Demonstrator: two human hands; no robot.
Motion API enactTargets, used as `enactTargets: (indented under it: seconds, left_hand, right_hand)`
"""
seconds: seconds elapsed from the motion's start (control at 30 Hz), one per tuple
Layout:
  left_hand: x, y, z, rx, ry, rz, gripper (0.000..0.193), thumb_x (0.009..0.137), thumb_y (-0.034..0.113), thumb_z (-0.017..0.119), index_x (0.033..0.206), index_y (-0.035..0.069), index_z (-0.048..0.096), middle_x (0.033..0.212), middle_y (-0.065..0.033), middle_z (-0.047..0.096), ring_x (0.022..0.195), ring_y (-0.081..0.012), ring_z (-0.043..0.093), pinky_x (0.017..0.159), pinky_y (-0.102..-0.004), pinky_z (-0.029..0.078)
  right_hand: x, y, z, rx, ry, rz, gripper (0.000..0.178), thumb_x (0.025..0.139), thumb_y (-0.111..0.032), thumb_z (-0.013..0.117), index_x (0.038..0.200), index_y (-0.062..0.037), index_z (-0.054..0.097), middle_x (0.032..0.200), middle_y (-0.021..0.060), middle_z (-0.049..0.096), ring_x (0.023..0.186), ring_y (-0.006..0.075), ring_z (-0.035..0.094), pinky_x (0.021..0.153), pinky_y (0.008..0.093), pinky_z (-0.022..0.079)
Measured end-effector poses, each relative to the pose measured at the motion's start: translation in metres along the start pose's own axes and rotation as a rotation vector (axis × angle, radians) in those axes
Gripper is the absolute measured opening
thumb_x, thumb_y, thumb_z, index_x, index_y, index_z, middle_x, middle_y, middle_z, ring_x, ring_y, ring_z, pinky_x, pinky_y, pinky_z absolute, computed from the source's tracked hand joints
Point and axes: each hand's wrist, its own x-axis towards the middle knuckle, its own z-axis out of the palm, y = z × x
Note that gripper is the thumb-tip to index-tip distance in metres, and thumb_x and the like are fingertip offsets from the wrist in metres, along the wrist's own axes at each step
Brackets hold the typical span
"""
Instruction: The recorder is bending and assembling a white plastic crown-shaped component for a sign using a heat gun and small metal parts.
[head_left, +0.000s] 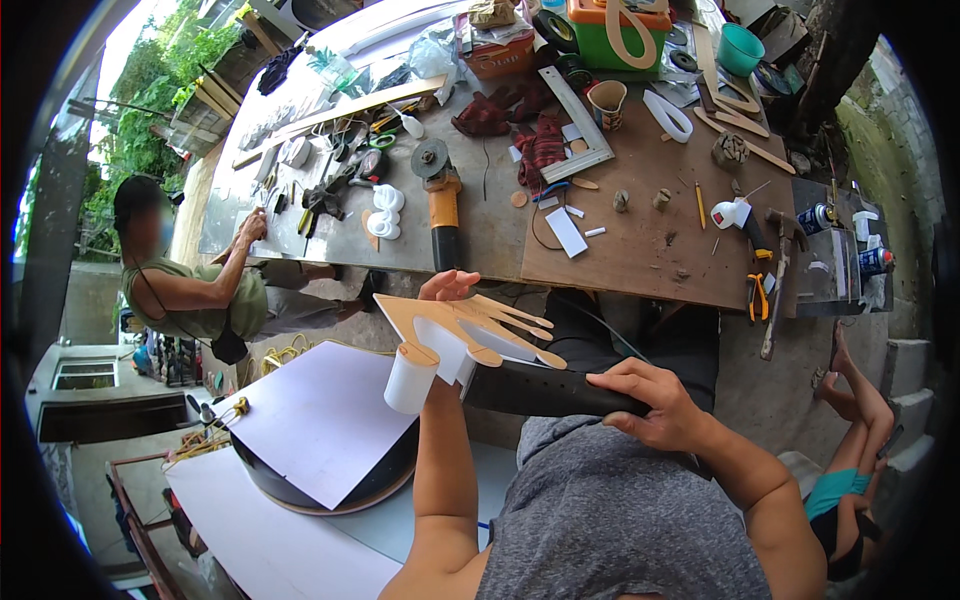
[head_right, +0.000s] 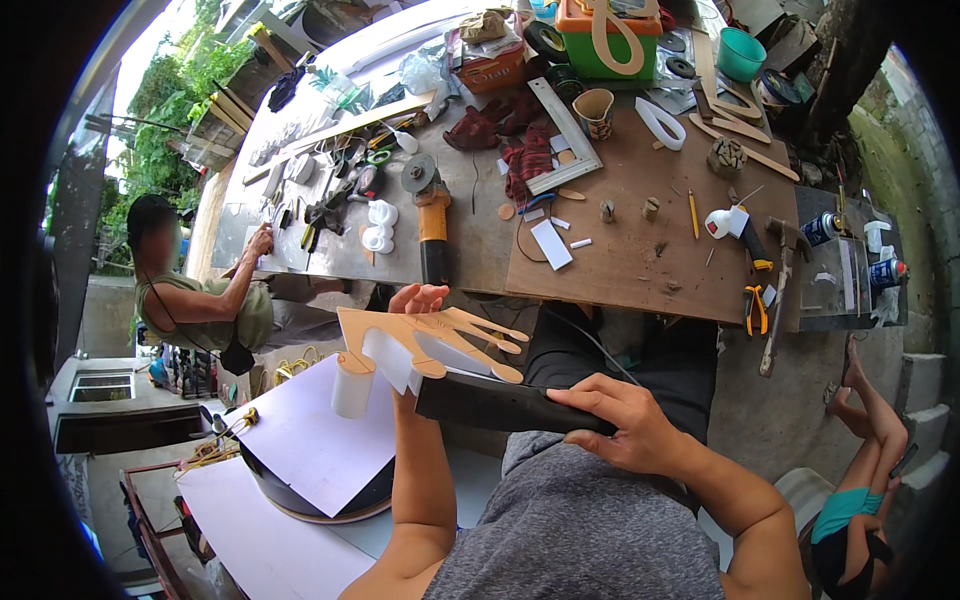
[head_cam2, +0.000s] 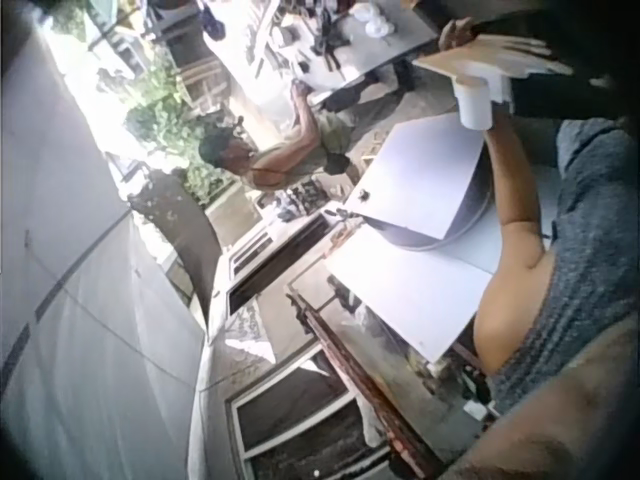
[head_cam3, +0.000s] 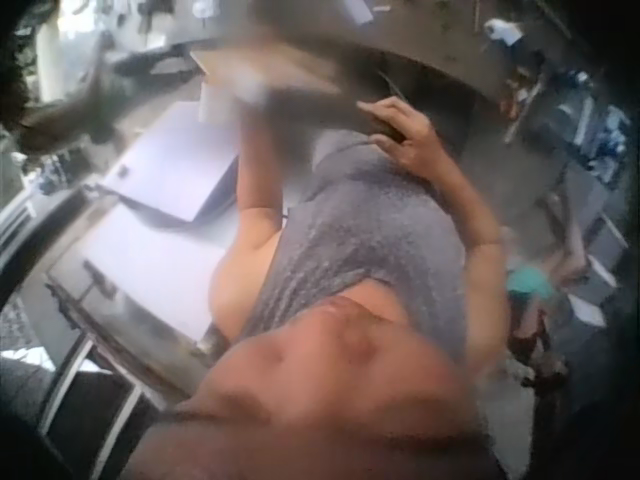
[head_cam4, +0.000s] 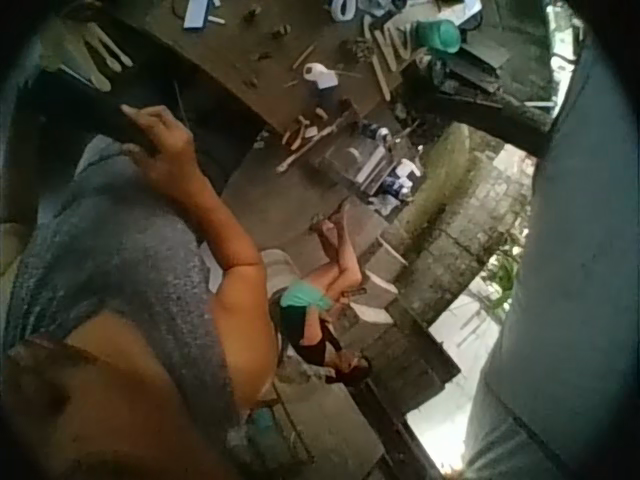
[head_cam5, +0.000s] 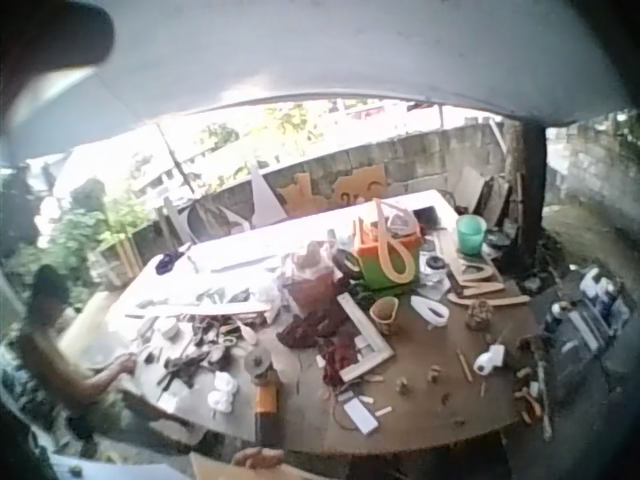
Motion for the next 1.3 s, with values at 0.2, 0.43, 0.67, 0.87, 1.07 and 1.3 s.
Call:
enactTargets:
  seconds: [0.2, 0.43, 0.67, 0.87, 1.07, 1.3]
  left_hand:
    - [0.002, 0.001, -0.003, 0.059, -0.028, 0.067, 0.057, 0.095, 0.044, 0.066, 0.135, 0.005, 0.055, 0.13, -0.0122, 0.062, 0.128, -0.0258, 0.056, 0.113, -0.0374, 0.038]
    - [0.001, -0.002, -0.01, 0.066, -0.028, 0.068, 0.057, 0.094, 0.045, 0.067, 0.134, 0.006, 0.056, 0.13, -0.0125, 0.062, 0.129, -0.0269, 0.056, 0.116, -0.0399, 0.036]
    - [0.005, -0.004, -0.017, -0.022, -0.119, 0.114, 0.05, 0.093, 0.041, 0.071, 0.131, 0.01, 0.059, 0.131, -0.0132, 0.061, 0.131, -0.0296, 0.053, 0.118, -0.0439, 0.033]
    - [0.015, -0.02, -0.039, -0.161, -0.279, 0.187, 0.041, 0.092, 0.034, 0.073, 0.122, 0.008, 0.061, 0.118, -0.0136, 0.064, 0.126, -0.0308, 0.054, 0.119, -0.0461, 0.031]
    - [0.011, 0.009, 0.005, -0.144, -0.13, 0.072, 0.039, 0.097, 0.036, 0.062, 0.118, 0.003, 0.059, 0.104, -0.0129, 0.063, 0.114, -0.0303, 0.057, 0.112, -0.0455, 0.037]
    - [0.012, 0.008, 0.004, -0.059, -0.13, -0.009, 0.05, 0.091, 0.033, 0.066, 0.123, -0.004, 0.057, 0.109, -0.0177, 0.065, 0.111, -0.0291, 0.06, 0.104, -0.0418, 0.044]
  right_hand:
    - [0.001, -0.002, 0.0, -0.009, -0.007, 0.004, 0.053, 0.084, -0.022, 0.081, 0.132, -0.0046, 0.065, 0.106, 0.0133, 0.067, 0.091, 0.0268, 0.068, 0.079, 0.0352, 0.055]
    - [0.002, -0.004, 0.001, -0.063, 0.002, -0.005, 0.055, 0.081, -0.021, 0.082, 0.131, -0.0071, 0.066, 0.106, 0.0115, 0.068, 0.091, 0.0274, 0.068, 0.078, 0.0366, 0.056]
    - [0.001, -0.006, 0.0, -0.097, -0.001, -0.038, 0.059, 0.077, -0.019, 0.084, 0.132, -0.0092, 0.066, 0.105, 0.0096, 0.067, 0.091, 0.027, 0.068, 0.079, 0.0371, 0.057]
    - [0.001, -0.006, 0.0, -0.057, -0.021, -0.021, 0.059, 0.078, -0.019, 0.084, 0.133, -0.0086, 0.065, 0.105, 0.0096, 0.067, 0.09, 0.0262, 0.068, 0.08, 0.036, 0.056]
    - [0.002, -0.001, -0.01, 0.135, -0.019, 0.108, 0.053, 0.084, -0.019, 0.08, 0.134, -0.0047, 0.065, 0.105, 0.0119, 0.067, 0.092, 0.0238, 0.066, 0.084, 0.0331, 0.053]
    - [0.001, 0.006, -0.015, 0.212, -0.003, 0.17, 0.05, 0.091, -0.026, 0.076, 0.132, 0.0011, 0.064, 0.104, 0.0118, 0.067, 0.094, 0.0206, 0.064, 0.086, 0.0321, 0.05]
